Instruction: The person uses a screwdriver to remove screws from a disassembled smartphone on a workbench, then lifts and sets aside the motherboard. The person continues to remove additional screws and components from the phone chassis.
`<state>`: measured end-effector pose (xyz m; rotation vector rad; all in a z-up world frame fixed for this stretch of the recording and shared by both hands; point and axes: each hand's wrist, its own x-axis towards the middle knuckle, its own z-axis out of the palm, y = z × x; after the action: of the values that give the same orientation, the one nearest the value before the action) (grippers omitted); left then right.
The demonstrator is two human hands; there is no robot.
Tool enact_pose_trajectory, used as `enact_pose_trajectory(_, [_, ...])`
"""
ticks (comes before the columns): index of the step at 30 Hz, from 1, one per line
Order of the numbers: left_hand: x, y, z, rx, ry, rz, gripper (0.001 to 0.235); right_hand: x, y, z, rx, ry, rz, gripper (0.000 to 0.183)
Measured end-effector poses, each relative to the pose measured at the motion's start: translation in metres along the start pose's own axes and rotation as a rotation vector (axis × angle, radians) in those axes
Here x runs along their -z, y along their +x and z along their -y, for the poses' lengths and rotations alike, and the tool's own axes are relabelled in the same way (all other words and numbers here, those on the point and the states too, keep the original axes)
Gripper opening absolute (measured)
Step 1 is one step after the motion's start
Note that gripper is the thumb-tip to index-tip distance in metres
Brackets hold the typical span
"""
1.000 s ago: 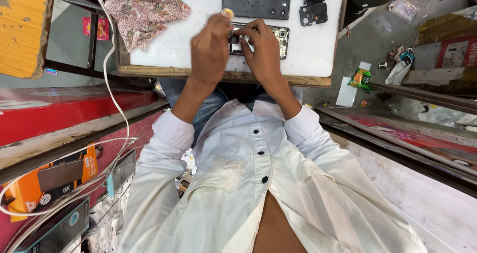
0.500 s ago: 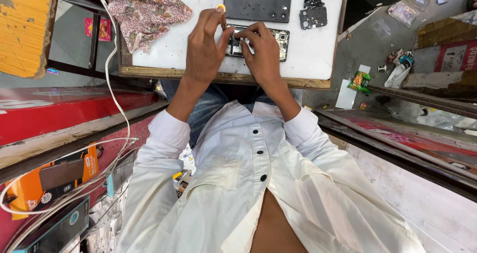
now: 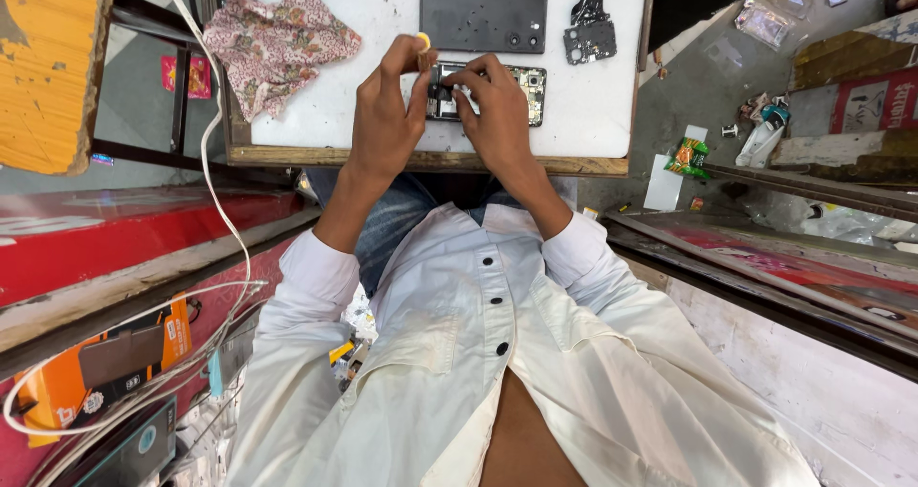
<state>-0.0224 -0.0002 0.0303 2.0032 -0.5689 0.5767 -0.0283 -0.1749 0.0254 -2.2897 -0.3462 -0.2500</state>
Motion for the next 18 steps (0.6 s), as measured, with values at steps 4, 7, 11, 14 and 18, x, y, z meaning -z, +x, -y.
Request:
enact_pose_trajectory(4, [0.0,-0.0091,-0.0034,0.028,0.118,0.004,0.056,-0.0021,-0.006,0.0023,-0.01,-0.009,0.005,0.017])
enact_pose_trajectory(7, [-0.0032,-0.0042,-0.0038,-0.043,-0.016,0.001,0.057,0.0004,-0.0017,0.0023,0.02,0.014,-0.005,0.02])
enact_pose_trajectory(11, [-0.0037,-0.0044,-0.004,0.072,0.075,-0.013,0.055,0.0018,-0.0045,0.0037,0.062,-0.027,0.0,0.022])
enact_pose_trajectory(14, [0.0001,-0.0023,0.0,0.073,0.011,-0.053,0.056,0.0002,-0.0018,0.0043,0.076,-0.006,0.009,0.023])
enact_pose_trajectory(18, [0.0011,-0.0016,0.0032,-0.041,-0.27,-0.025,0.051,0.0009,-0.0032,0.0026,0.102,0.001,0.02,0.027])
